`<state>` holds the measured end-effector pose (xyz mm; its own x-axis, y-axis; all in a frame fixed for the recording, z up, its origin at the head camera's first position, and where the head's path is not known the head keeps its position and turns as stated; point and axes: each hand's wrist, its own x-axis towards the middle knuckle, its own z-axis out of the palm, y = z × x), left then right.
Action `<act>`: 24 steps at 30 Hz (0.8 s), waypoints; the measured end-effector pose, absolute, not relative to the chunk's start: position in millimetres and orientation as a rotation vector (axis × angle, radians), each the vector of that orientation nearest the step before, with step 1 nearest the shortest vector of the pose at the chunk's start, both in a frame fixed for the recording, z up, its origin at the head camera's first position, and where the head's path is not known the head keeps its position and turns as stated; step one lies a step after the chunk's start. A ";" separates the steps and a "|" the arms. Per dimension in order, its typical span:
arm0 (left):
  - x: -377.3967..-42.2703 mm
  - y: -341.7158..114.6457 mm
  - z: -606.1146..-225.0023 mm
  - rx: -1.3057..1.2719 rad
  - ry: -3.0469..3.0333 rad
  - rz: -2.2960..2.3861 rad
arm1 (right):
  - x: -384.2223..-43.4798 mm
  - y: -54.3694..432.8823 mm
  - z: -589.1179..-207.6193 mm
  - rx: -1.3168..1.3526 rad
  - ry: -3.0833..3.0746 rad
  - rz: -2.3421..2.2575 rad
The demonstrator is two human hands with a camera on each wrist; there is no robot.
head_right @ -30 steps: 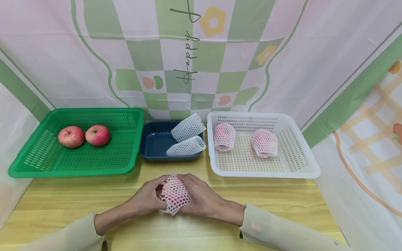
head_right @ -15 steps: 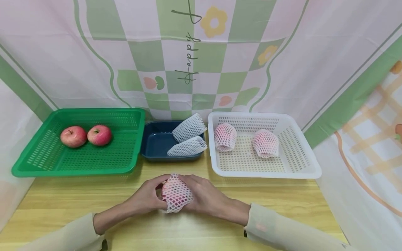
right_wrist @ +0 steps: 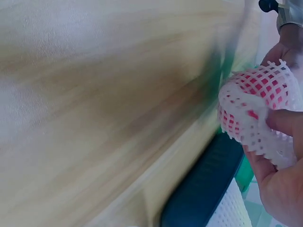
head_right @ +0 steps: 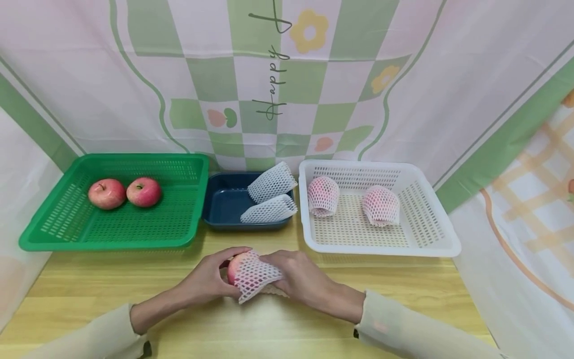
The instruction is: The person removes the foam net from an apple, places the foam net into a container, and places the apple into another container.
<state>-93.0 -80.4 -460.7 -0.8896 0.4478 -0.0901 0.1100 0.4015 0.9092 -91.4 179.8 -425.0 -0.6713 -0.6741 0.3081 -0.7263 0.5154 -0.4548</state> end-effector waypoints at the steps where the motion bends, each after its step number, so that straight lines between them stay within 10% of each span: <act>1: -93.0 -80.6 -460.7 0.480 2.341 1.482 | -92.2 180.3 -424.1 1.239 -2.635 0.868; 24: -91.7 -94.2 -452.7 0.428 2.329 1.546 | -122.2 184.7 -367.4 1.241 -2.510 0.746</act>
<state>-91.7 -94.2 -452.7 -0.9066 0.4118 -0.0920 0.0751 0.3719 0.9252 -122.2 184.7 -367.4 -0.6090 -0.6688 0.4263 -0.7931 0.5080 -0.3361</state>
